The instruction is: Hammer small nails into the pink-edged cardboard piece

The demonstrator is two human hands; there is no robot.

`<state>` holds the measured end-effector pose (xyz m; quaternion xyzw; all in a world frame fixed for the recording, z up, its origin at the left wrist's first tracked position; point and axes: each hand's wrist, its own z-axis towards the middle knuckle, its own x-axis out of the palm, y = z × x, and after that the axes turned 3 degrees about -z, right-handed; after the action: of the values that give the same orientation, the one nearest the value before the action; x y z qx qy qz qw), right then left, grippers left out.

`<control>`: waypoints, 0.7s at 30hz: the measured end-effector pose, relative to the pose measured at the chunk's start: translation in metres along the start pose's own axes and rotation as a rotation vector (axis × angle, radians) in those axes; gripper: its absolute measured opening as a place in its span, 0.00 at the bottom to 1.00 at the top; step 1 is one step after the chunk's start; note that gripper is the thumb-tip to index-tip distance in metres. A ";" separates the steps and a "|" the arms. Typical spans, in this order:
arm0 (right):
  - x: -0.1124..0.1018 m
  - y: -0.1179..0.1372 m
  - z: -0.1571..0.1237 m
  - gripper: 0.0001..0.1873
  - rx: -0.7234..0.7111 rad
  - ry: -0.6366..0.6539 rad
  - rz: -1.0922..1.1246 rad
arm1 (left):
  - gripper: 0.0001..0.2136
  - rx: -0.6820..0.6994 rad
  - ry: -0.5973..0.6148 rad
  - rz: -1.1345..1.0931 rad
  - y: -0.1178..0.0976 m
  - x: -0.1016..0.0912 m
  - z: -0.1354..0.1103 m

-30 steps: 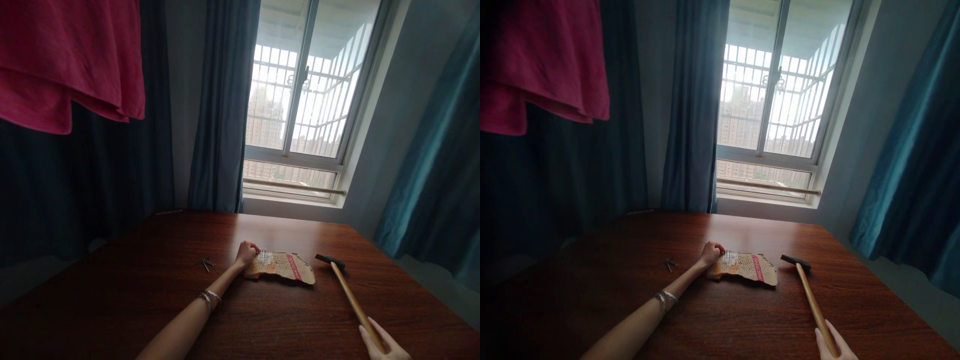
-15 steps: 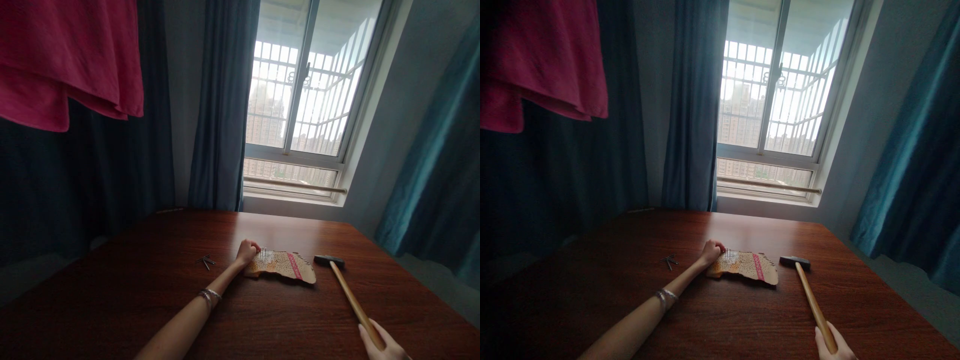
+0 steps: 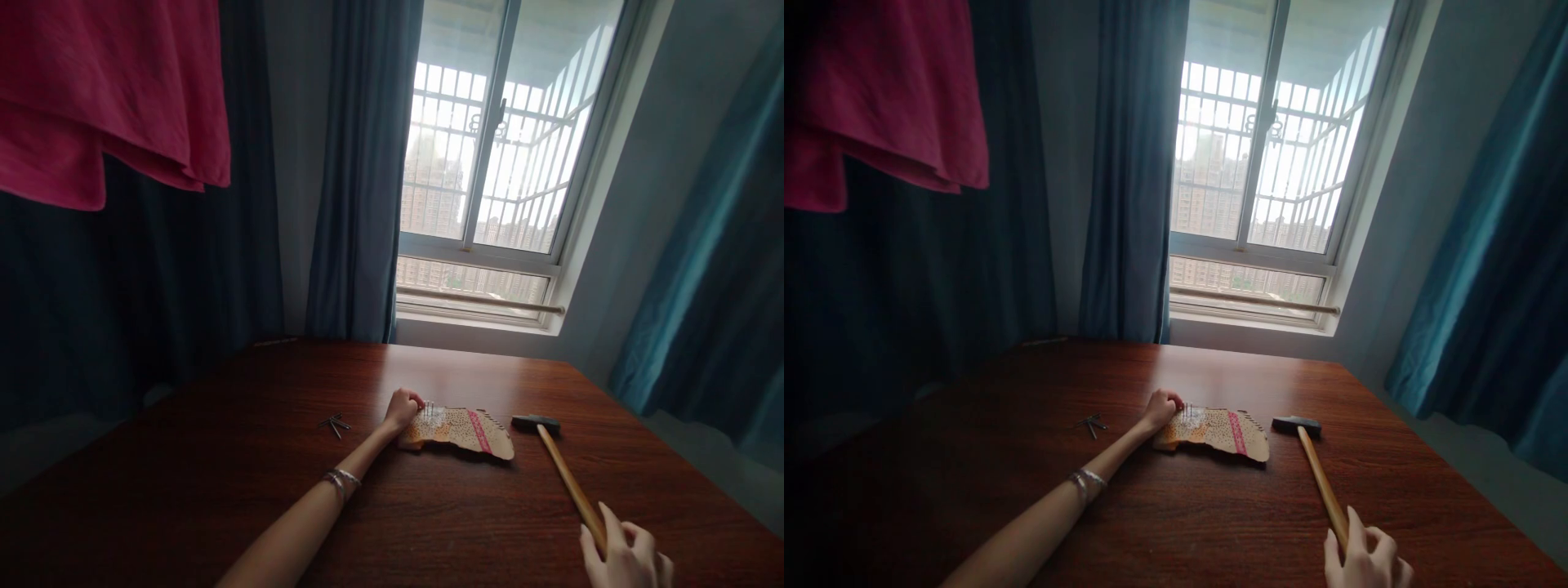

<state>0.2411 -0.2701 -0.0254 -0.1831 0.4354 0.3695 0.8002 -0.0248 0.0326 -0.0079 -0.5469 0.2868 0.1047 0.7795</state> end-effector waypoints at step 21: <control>0.028 0.190 0.087 0.13 -0.612 0.159 0.524 | 0.16 0.015 -0.011 0.009 0.006 0.005 0.004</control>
<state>0.1573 -0.0797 0.0052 -0.3233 0.3979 0.6581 0.5514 -0.0229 0.0375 -0.0144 -0.5392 0.2857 0.1092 0.7847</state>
